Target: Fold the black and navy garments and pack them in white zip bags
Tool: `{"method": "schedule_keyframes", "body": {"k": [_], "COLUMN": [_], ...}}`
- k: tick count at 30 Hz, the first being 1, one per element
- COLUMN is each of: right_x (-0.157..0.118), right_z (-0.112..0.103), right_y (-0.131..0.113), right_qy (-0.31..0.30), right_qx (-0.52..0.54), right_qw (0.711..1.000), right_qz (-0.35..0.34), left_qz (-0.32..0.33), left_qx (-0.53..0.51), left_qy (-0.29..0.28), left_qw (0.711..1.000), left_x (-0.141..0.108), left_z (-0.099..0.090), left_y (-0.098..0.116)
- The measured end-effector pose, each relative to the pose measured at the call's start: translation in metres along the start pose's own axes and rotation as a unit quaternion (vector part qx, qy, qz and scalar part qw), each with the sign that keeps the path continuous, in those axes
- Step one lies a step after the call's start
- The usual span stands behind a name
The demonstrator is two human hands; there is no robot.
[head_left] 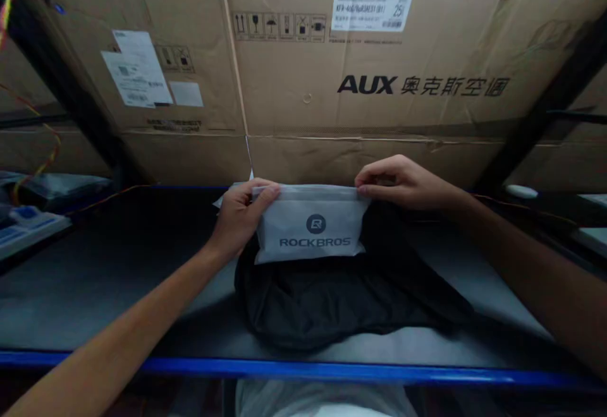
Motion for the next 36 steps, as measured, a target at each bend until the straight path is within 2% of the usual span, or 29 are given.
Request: {"method": "schedule_keyframes", "body": {"k": [3,5,7,8,10,11,13,17,22,25,27,29,30,31,33,36], "right_x": [0.004,0.01,0.014,0.016,0.016,0.014,0.009,-0.007,-0.018,-0.02,-0.021,-0.022,-0.023,-0.024,-0.025,-0.025], "right_z": [0.001,0.004,0.008,0.01,0.017,0.02,0.026,0.035,0.04,0.041,0.042,0.043,0.043,0.043,0.044,0.044], "right_y": [0.014,0.029,0.048,0.057,0.075,0.082,0.093,0.102,0.105,0.106,0.106,0.107,0.108,0.108,0.109,0.11], "right_qy": [0.055,0.126,0.272,0.319,0.358,0.35,0.296,0.17,0.04,0.001,-0.018,-0.03,-0.034,-0.035,-0.035,-0.029], "right_qx": [0.02,0.043,0.074,0.091,0.099,0.094,0.067,0.01,-0.103,-0.128,-0.149,-0.16,-0.163,-0.165,-0.162,-0.151], "right_qw": [0.998,0.991,0.958,0.941,0.922,0.923,0.938,0.971,0.983,0.982,0.98,0.977,0.976,0.975,0.974,0.973], "right_qz": [0.012,0.03,0.05,0.063,0.107,0.131,0.165,0.169,0.145,0.138,0.135,0.135,0.138,0.142,0.153,0.175], "left_qz": [-0.02,-0.053,-0.102,-0.111,-0.133,-0.145,-0.164,-0.165,-0.071,0.011,0.093,0.168,0.188,0.192,0.179,0.16], "left_qx": [-0.035,-0.066,-0.074,-0.071,-0.06,-0.052,-0.032,0.018,0.143,0.214,0.309,0.419,0.46,0.485,0.511,0.524], "left_qy": [-0.013,0.0,0.009,0.01,0.0,-0.008,-0.028,-0.059,-0.022,-0.059,-0.137,-0.221,-0.248,-0.263,-0.267,-0.249], "left_qw": [0.999,0.996,0.992,0.991,0.989,0.988,0.986,0.984,0.987,0.975,0.936,0.865,0.832,0.812,0.797,0.799], "left_x": [0.016,0.035,0.057,0.068,0.087,0.094,0.106,0.122,0.12,0.102,0.087,0.075,0.071,0.068,0.066,0.066], "left_z": [0.009,0.018,0.03,0.036,0.048,0.054,0.064,0.072,0.056,0.048,0.047,0.048,0.048,0.049,0.049,0.049], "left_y": [-0.009,-0.018,-0.029,-0.036,-0.049,-0.056,-0.068,-0.084,-0.084,-0.079,-0.077,-0.077,-0.078,-0.08,-0.083,-0.088]}}
Point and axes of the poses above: each hand's wrist, its own x-axis towards the middle knuckle, its own z-axis out of the palm, y = z × x, the point moved 1 cm from there along x, towards the middle knuckle, and after that the axes turned 2 degrees about -y, right-handed, at the moved point
